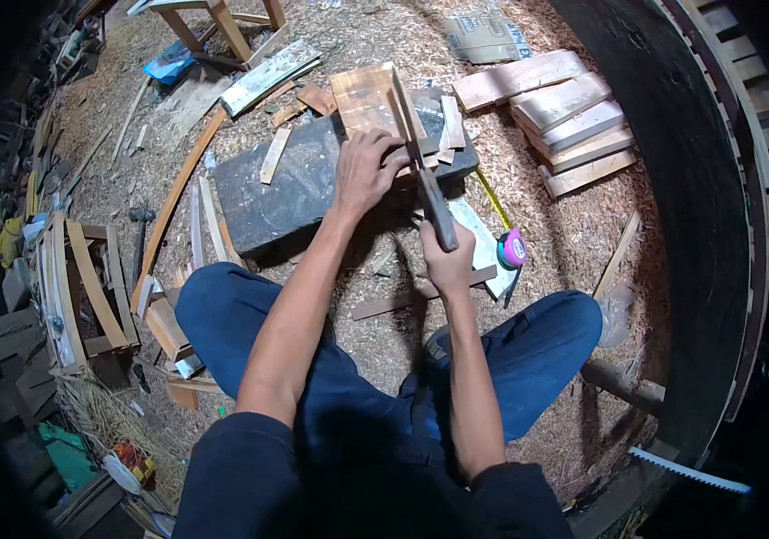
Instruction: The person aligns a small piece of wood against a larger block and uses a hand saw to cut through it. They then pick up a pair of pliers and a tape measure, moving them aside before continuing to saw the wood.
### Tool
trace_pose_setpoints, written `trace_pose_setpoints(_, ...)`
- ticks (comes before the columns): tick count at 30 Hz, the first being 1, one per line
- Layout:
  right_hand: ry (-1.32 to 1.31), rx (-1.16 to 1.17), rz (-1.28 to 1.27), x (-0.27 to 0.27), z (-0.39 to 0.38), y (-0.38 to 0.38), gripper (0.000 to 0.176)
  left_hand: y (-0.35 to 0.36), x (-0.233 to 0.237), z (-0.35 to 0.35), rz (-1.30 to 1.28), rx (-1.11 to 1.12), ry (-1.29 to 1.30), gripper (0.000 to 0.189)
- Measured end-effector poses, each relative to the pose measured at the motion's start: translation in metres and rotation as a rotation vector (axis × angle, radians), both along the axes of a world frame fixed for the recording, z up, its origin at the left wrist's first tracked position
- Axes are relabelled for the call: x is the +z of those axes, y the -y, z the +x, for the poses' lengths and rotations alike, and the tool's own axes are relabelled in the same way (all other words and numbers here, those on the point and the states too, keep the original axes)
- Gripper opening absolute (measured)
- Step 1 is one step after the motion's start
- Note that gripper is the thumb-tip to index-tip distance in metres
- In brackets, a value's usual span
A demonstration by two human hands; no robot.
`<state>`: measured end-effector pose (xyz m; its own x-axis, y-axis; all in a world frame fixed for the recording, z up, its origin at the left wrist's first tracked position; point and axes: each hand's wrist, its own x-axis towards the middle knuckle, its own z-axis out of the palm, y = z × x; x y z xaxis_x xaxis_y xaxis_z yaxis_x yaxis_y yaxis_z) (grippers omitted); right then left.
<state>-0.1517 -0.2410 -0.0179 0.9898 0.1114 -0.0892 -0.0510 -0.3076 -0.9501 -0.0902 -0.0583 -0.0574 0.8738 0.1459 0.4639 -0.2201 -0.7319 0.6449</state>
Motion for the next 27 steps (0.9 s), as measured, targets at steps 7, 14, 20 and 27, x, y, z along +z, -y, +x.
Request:
trace_pose_setpoints(7, 0.161, -0.006, -0.040, -0.004, -0.056, 0.025, 0.023, 0.002, -0.006, -0.008, 0.041, -0.056, -0.046, 0.028)
trace_pose_setpoints(14, 0.169, 0.025, -0.034, -0.005, -0.057, 0.026, 0.026, 0.001, 0.003, 0.000, 0.058, -0.010, -0.061, 0.028)
trace_pose_setpoints(20, 0.027, -0.009, -0.020, -0.007, -0.014, 0.005, 0.025, 0.001, -0.009, 0.000, 0.058, -0.002, 0.042, 0.028)
trace_pose_setpoints(27, 0.098, -0.058, 0.006, -0.002, -0.069, 0.035, 0.021, 0.001, -0.001, -0.001, 0.047, -0.051, -0.014, 0.026)
